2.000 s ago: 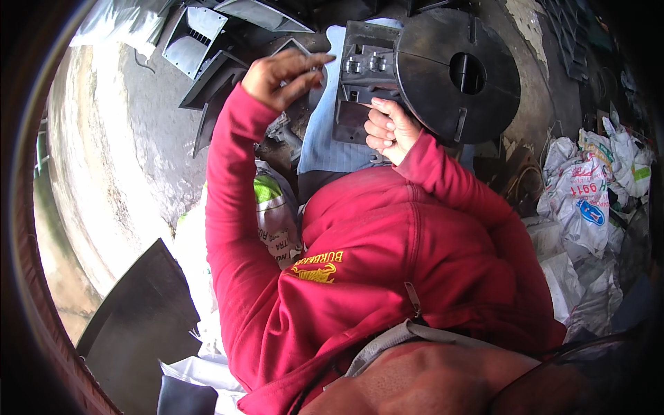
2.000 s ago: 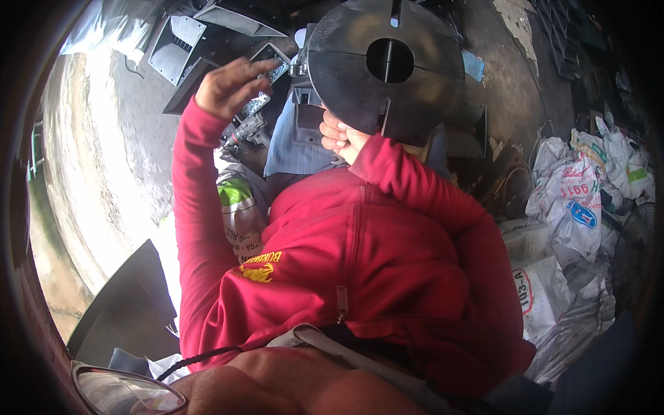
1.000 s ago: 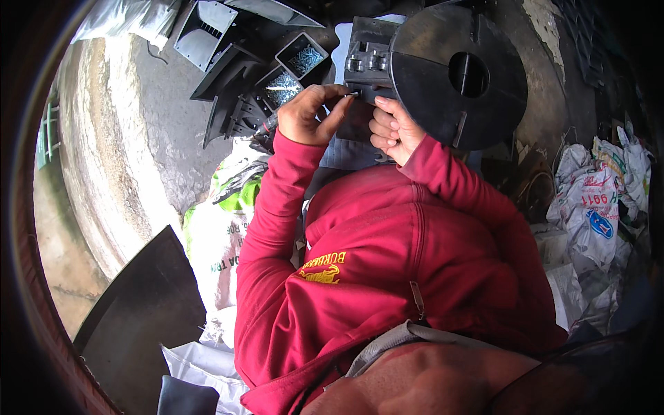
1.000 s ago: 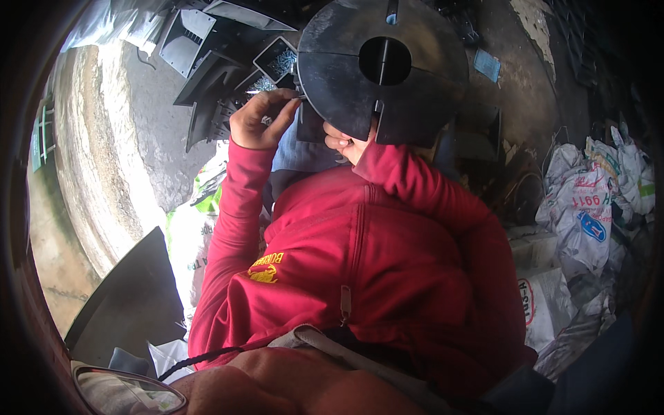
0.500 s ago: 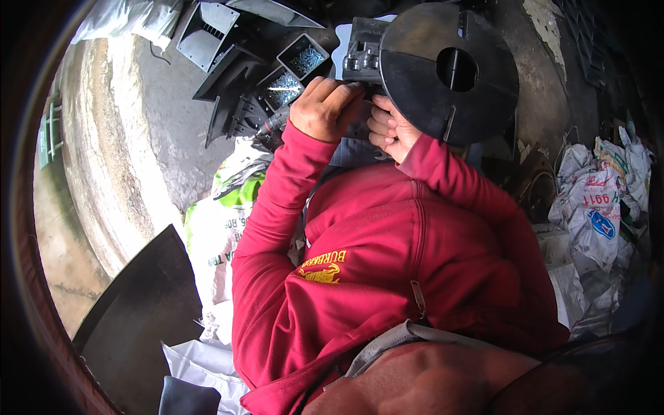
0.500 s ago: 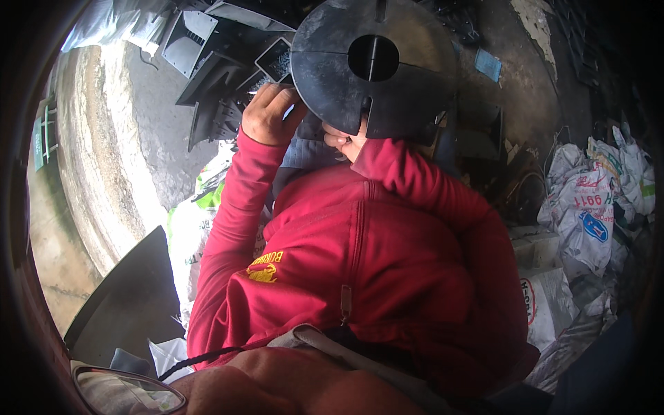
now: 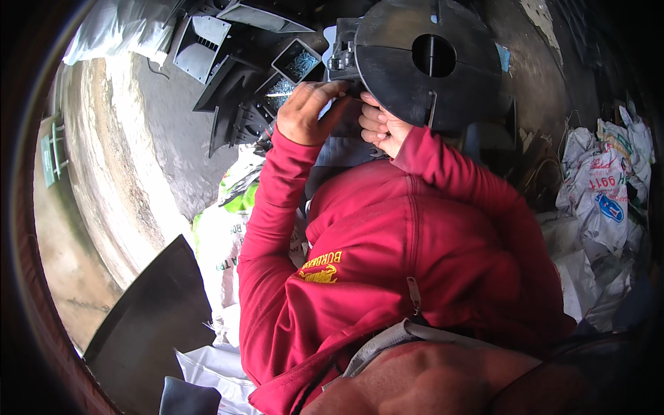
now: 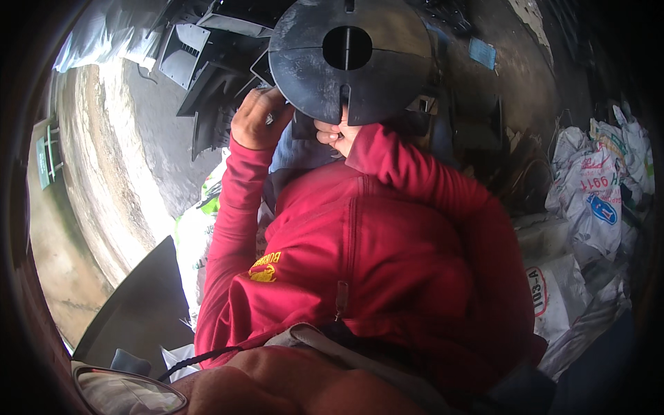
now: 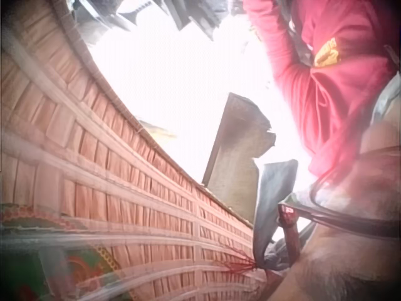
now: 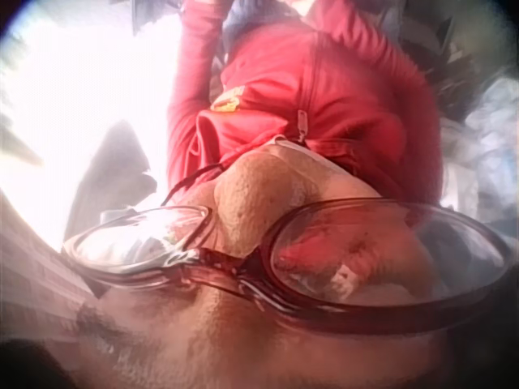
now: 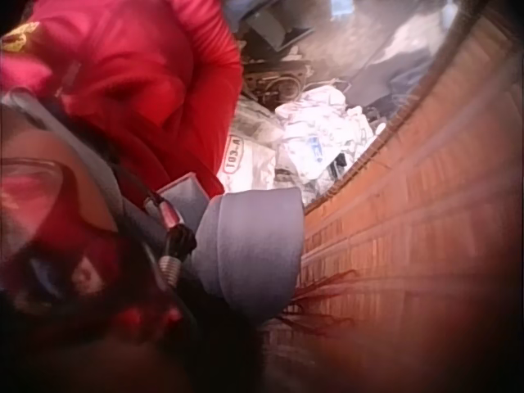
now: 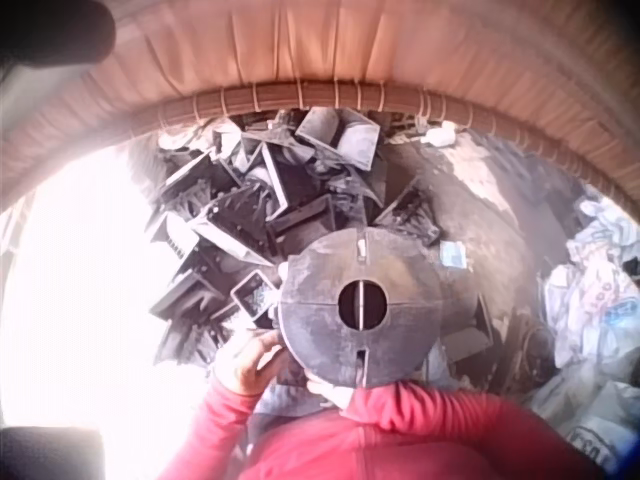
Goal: The person sits on the floor and assembles a metal part using a wrench. They pick up a metal plate, insert bolts, and tighten them with a wrench.
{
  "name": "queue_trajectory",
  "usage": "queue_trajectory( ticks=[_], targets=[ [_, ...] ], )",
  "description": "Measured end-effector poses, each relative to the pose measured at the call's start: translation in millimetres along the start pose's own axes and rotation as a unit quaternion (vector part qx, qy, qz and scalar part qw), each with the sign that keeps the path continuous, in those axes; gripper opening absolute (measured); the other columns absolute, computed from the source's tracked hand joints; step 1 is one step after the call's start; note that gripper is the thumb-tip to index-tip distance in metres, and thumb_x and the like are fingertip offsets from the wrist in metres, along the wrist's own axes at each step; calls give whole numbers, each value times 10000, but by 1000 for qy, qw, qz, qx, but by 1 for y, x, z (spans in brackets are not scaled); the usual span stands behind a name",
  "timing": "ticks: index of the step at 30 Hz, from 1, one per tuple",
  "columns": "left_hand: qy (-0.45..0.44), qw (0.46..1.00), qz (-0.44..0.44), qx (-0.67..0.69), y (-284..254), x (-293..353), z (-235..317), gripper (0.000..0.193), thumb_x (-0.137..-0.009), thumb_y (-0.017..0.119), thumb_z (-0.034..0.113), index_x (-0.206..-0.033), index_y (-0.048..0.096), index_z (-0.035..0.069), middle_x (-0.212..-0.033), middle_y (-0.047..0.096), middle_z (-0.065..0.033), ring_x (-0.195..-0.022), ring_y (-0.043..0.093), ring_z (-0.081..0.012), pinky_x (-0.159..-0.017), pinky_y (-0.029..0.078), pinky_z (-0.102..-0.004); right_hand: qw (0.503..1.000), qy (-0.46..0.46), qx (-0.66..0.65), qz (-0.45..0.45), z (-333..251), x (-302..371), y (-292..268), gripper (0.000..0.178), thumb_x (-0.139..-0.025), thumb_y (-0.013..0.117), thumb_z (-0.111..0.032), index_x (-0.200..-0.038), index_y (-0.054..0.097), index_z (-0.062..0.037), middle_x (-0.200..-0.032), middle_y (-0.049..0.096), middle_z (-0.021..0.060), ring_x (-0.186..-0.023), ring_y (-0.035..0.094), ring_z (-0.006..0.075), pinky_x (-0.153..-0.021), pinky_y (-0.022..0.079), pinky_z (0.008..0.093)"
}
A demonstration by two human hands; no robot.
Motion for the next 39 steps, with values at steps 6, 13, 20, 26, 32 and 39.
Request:
queue_trajectory(
  ticks=[6,13,20,26,32,39],
  targets=[
    [-72,997,-22,14,-6,4,6,282,-712,754,46,-978,662,71,-850,648,-59,-718,636,-176,-583,513,-272,1000,-8,20,4,0,5,8,136,-937,531,-221,-842,499,-128,-546,325,-91,-461,272,22,-426,249,185],
    [-96,993,-56,-33,-6,-5,13,195,-743,727,53,-928,666,70,-818,650,-63,-659,638,-169,-552,504,-277,999,-22,28,-15,0,6,7,187,-934,512,-231,-774,441,-163,-574,323,-88,-482,269,22,-434,248,180],
    [-139,990,17,-10,-4,0,20,296,-725,771,97,-985,638,46,-777,651,-59,-594,623,-140,-530,496,-243,999,-2,51,18,-2,1,7,224,-923,533,-222,-736,419,-175,-531,311,-92,-448,260,32,-431,239,184],
    [-15,965,-251,76,22,47,52,165,-777,642,141,-938,676,149,-842,648,-27,-674,640,-204,-561,514,-322,998,12,60,24,-2,-3,8,271,-921,559,-242,-710,405,-173,-481,296,-103,-410,250,22,-387,220,198],
    [-9,940,-327,-101,55,64,58,77,-784,553,178,-778,630,177,-846,611,-6,-737,636,-204,-655,482,-362,997,29,72,15,-6,-6,4,288,-933,545,-226,-693,393,-177,-482,310,-101,-398,245,27,-382,220,189],
    [-109,950,-277,96,-40,39,45,193,-697,694,73,-887,694,112,-780,638,-54,-724,586,-236,-682,480,-333,999,4,34,20,-1,-4,3,285,-925,559,-245,-697,401,-182,-485,308,-97,-399,251,24,-387,227,184]
  ],
)
Point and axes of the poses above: each hand's wrist, its own x-axis away from the middle knuckle, its own y-axis out of the palm, z = x × y, the point moved 2 cm from there along -x, towards the middle knuckle
